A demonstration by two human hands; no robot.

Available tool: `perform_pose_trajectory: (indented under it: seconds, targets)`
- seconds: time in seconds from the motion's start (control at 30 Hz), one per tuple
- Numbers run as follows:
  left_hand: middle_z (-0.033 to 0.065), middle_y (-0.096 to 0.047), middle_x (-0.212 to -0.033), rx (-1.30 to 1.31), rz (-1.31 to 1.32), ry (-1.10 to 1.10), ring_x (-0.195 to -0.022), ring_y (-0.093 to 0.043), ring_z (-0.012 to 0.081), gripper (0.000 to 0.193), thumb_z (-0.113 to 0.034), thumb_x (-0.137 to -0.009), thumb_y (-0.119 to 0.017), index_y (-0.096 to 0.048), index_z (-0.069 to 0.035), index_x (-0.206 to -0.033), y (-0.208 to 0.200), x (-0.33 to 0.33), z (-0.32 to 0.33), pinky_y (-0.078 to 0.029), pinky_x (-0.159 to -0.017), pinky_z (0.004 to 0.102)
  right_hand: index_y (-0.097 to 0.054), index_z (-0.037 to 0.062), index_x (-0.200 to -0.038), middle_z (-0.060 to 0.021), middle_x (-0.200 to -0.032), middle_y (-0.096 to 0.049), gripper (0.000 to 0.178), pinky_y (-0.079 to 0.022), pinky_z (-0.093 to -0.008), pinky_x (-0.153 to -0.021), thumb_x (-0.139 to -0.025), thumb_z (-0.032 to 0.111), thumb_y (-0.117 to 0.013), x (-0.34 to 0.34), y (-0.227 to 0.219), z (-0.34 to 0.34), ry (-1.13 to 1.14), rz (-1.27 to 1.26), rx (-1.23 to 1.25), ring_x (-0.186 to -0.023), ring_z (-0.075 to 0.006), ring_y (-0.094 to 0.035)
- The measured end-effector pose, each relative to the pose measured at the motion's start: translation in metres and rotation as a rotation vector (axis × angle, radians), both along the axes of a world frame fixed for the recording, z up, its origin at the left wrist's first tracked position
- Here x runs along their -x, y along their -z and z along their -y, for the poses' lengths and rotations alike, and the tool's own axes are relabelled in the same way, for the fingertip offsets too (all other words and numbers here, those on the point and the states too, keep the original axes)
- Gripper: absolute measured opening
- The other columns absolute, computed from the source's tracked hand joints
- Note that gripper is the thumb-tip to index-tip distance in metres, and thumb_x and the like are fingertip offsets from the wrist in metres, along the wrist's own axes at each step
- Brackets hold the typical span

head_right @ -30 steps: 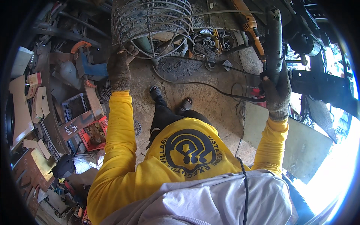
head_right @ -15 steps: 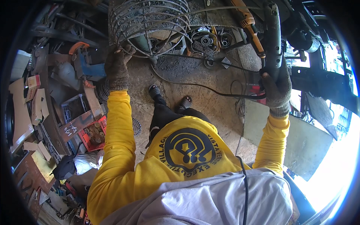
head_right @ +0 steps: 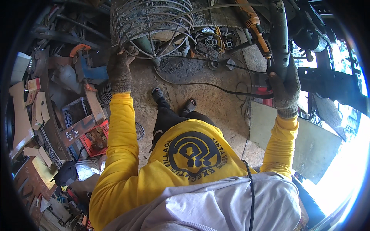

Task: The person uses a welding tool to join metal pieces on a wire frame and then grinds the edges of a metal component using an angle grinder.

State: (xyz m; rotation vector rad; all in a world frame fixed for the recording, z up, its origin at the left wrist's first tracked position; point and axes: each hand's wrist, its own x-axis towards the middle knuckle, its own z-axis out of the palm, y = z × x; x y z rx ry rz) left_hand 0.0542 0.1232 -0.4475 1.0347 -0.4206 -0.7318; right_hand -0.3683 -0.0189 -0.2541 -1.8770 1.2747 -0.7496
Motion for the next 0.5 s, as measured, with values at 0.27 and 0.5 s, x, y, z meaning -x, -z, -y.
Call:
perform_pose_trajectory:
  seconds: [0.27,0.5]
  targets:
    - [0.0148,-0.069,-0.102,-0.367,0.292,-0.132,-0.089,-0.069,0.0253,0.023,-0.007,-0.091,-0.063,-0.061,0.001,-0.112,0.016,-0.008,-0.003,-0.056,-0.080,0.0391,-0.040,-0.0012,-0.139,-0.0064,-0.096,-0.062,0.053,-0.051,-0.0258,-0.070,-0.088,0.002,-0.054,-0.005,-0.010,-0.001,-0.072,-0.031,0.047,-0.079,-0.0119,-0.061]
    - [0.0132,-0.067,-0.100,-0.278,0.346,-0.058,-0.090,-0.068,0.0260,0.018,-0.008,-0.088,-0.065,-0.063,0.001,-0.104,-0.006,0.000,0.000,-0.056,-0.082,0.0393,-0.039,0.0010,-0.143,-0.0033,-0.093,-0.063,0.057,-0.049,-0.0220,-0.060,-0.089,0.001,-0.058,0.007,0.007,0.003,-0.030,0.048,0.069,-0.071,-0.0079,-0.058]
